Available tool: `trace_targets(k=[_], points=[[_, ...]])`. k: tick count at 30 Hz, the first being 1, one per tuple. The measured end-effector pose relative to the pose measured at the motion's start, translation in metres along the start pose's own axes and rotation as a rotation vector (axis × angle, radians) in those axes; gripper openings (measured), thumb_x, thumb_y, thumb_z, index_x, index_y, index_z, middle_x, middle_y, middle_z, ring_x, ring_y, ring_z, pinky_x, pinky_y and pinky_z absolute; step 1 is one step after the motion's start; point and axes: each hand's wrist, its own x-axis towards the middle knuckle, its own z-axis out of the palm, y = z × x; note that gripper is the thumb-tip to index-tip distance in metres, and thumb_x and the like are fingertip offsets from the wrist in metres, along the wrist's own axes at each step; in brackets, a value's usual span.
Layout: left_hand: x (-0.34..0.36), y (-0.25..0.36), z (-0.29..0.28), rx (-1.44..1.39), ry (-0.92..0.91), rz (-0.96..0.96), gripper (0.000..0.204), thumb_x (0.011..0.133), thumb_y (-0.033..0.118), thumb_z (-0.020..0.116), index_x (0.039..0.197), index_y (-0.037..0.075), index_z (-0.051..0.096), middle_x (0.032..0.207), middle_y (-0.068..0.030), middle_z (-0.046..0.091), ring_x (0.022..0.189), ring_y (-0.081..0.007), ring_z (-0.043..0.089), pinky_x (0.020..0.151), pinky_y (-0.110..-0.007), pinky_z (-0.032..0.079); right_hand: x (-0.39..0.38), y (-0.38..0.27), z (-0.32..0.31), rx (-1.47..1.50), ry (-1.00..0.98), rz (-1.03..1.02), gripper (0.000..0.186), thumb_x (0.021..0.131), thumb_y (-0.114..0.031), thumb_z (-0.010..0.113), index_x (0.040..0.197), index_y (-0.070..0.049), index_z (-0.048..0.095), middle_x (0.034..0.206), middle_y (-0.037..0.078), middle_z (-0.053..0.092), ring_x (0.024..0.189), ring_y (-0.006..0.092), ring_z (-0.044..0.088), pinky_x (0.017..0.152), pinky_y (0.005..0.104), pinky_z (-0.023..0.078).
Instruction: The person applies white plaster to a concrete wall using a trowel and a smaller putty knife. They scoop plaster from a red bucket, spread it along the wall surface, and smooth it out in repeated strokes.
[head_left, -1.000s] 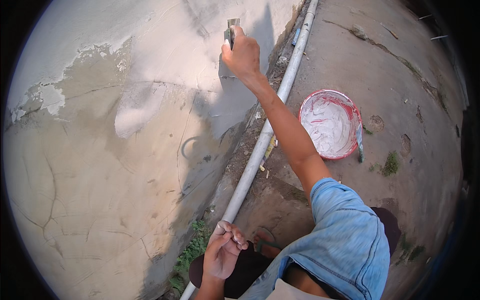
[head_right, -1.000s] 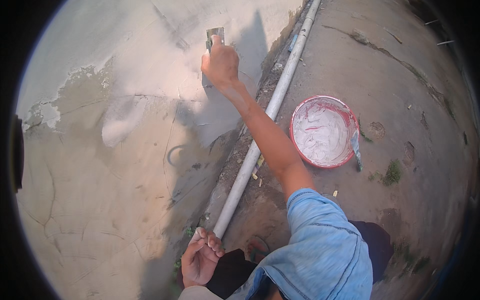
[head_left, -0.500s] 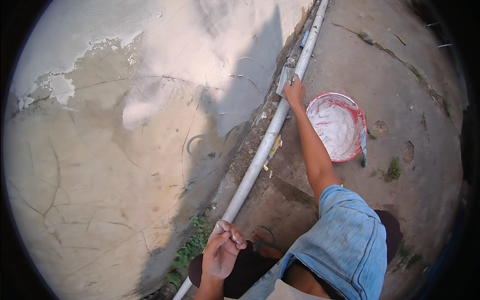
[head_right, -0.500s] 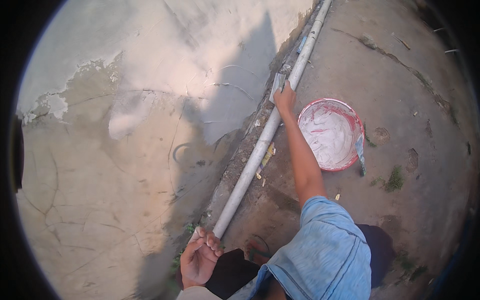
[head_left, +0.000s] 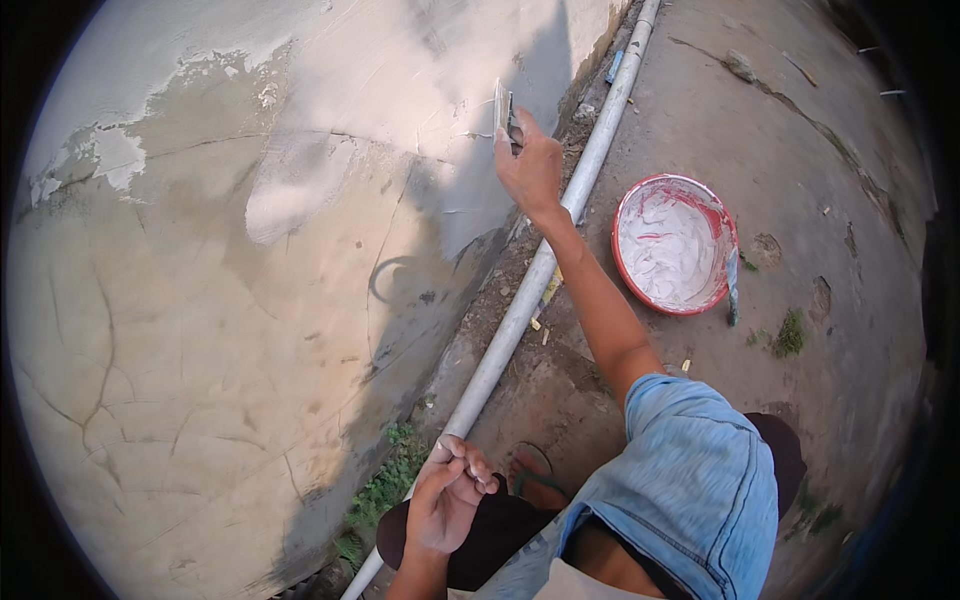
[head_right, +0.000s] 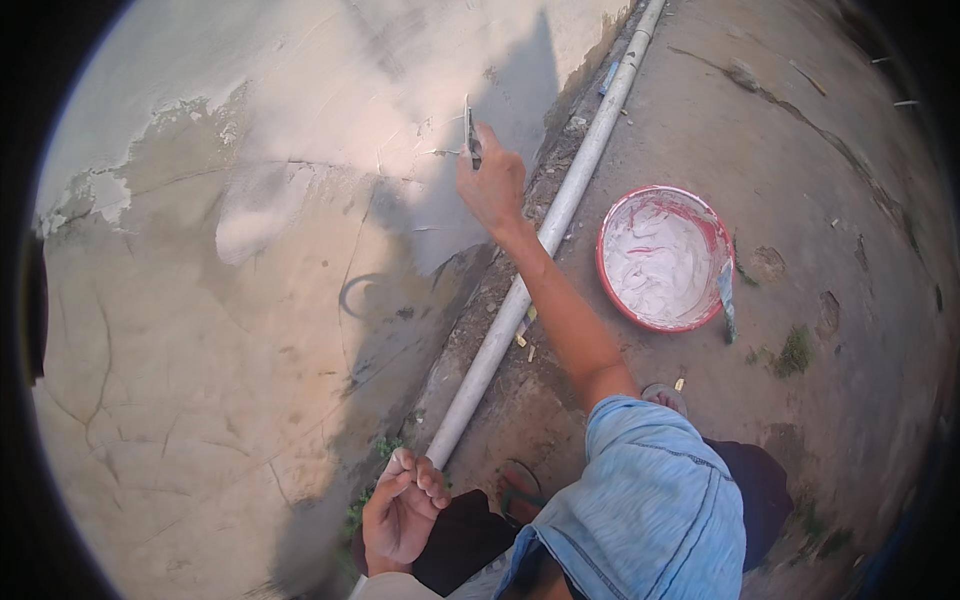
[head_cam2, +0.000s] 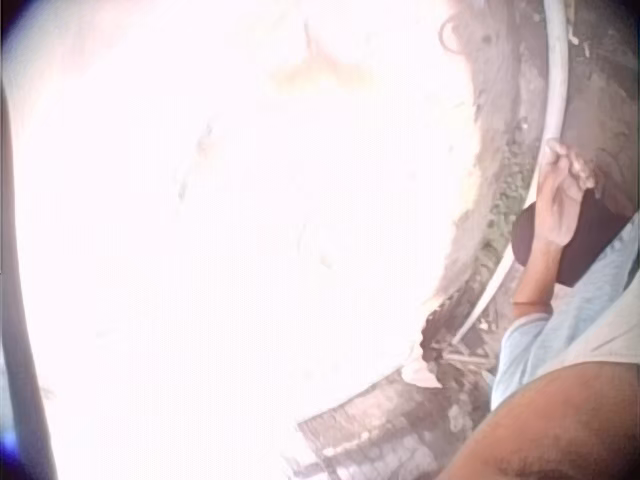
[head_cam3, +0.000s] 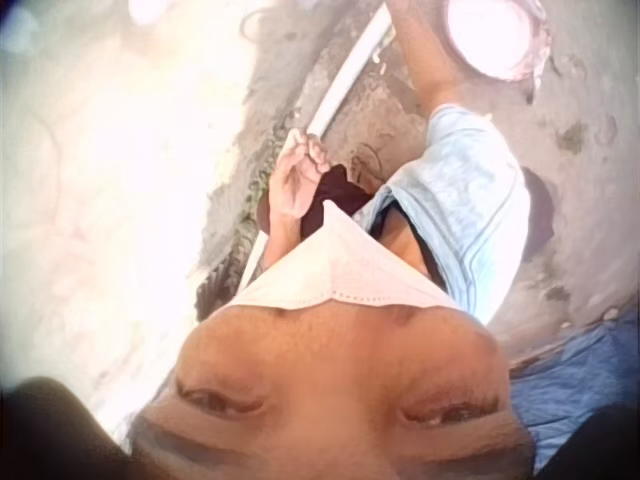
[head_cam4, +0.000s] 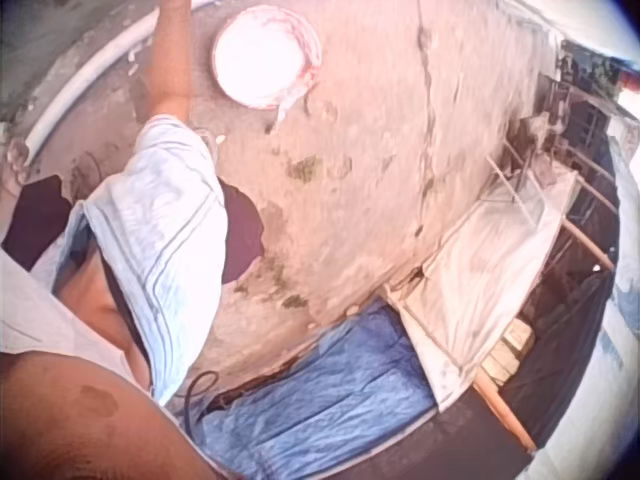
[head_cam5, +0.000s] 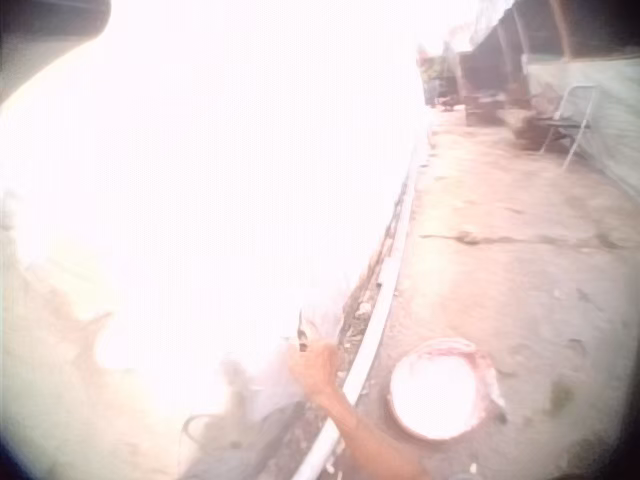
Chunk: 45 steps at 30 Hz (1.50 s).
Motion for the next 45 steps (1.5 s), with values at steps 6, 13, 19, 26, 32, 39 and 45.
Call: trace_targets(k=[6, 13, 19, 26, 32, 39, 45], points=[[0.016, 0.004, 0.001, 0.025, 0.014, -0.011, 0.012, 0.093, 0.017, 0.055, 0.103, 0.012, 0.049, 0.087, -0.0038, 0.051, 0.084, -0.0167, 0.051, 0.073, -0.032, 0.044, -0.05, -0.063, -0.014, -0.043, -0.064, -0.392, 0.037, 0.086, -0.007, 0.06, 0.123, -0.002, 0.06, 0.081, 0.02, 0.069, 0.062, 0.0324, 0.066, 0.057, 0.0378, 0.051], [0.014, 0.002, 0.005, 0.016, 0.005, -0.012, 0.012, 0.092, 0.015, 0.057, 0.102, 0.012, 0.05, 0.087, -0.0036, 0.052, 0.085, -0.017, 0.051, 0.073, -0.032, 0.044, 0.081, 0.064, -0.045, -0.285, 0.347, -0.158, 0.033, 0.088, -0.014, 0.057, 0.12, -0.008, 0.063, 0.072, 0.02, 0.067, 0.068, 0.0368, 0.067, 0.063, 0.044, 0.052], [0.017, 0.001, 0.008, 0.012, 0.012, -0.009, 0.016, 0.093, 0.015, 0.057, 0.103, 0.01, 0.046, 0.09, -0.0065, 0.053, 0.085, -0.0172, 0.053, 0.077, -0.033, 0.046, 0.045, 0.022, 0.013, -0.249, 0.085, -0.169, 0.044, 0.084, -0.009, 0.06, 0.128, -0.01, 0.059, 0.076, 0.02, 0.068, 0.065, 0.036, 0.066, 0.06, 0.0432, 0.052], [0.023, -0.003, 0.018, 0.027, 0.046, -0.052, 0.013, 0.092, 0.015, 0.058, 0.101, 0.012, 0.05, 0.087, -0.0041, 0.052, 0.083, -0.0167, 0.051, 0.073, -0.032, 0.044, -0.027, -0.034, -0.023, -0.011, -0.071, -0.517, 0.036, 0.085, -0.003, 0.062, 0.121, -0.003, 0.063, 0.098, 0.02, 0.071, 0.072, 0.0295, 0.071, 0.061, 0.0321, 0.054], [0.014, -0.006, 0.019, 0.014, -0.008, -0.028, 0.014, 0.092, 0.015, 0.057, 0.103, 0.011, 0.048, 0.089, -0.0056, 0.052, 0.084, -0.0171, 0.052, 0.075, -0.033, 0.045, 0.11, 0.089, -0.056, -0.357, 0.271, -0.035, 0.033, 0.089, -0.016, 0.059, 0.119, -0.004, 0.062, 0.086, 0.021, 0.07, 0.079, 0.0372, 0.069, 0.072, 0.0418, 0.052], [0.007, -0.003, 0.015, 0.006, 0.007, 0.009, 0.015, 0.093, 0.015, 0.056, 0.104, 0.01, 0.046, 0.091, -0.0068, 0.053, 0.085, -0.0175, 0.053, 0.076, -0.034, 0.046, 0.061, 0.044, -0.005, -0.163, 0.097, -0.062, 0.037, 0.089, -0.019, 0.059, 0.125, -0.009, 0.061, 0.087, 0.022, 0.069, 0.074, 0.0344, 0.069, 0.066, 0.0402, 0.052], [0.017, -0.004, 0.019, 0.052, 0.022, -0.025, 0.013, 0.092, 0.015, 0.057, 0.102, 0.011, 0.05, 0.087, -0.004, 0.052, 0.084, -0.0166, 0.051, 0.072, -0.032, 0.045, -0.073, -0.072, 0.007, -0.075, -0.081, -0.558, 0.05, 0.077, 0.0, 0.066, 0.127, -0.009, 0.062, 0.115, 0.013, 0.069, 0.065, 0.019, 0.069, 0.057, 0.0286, 0.053]])
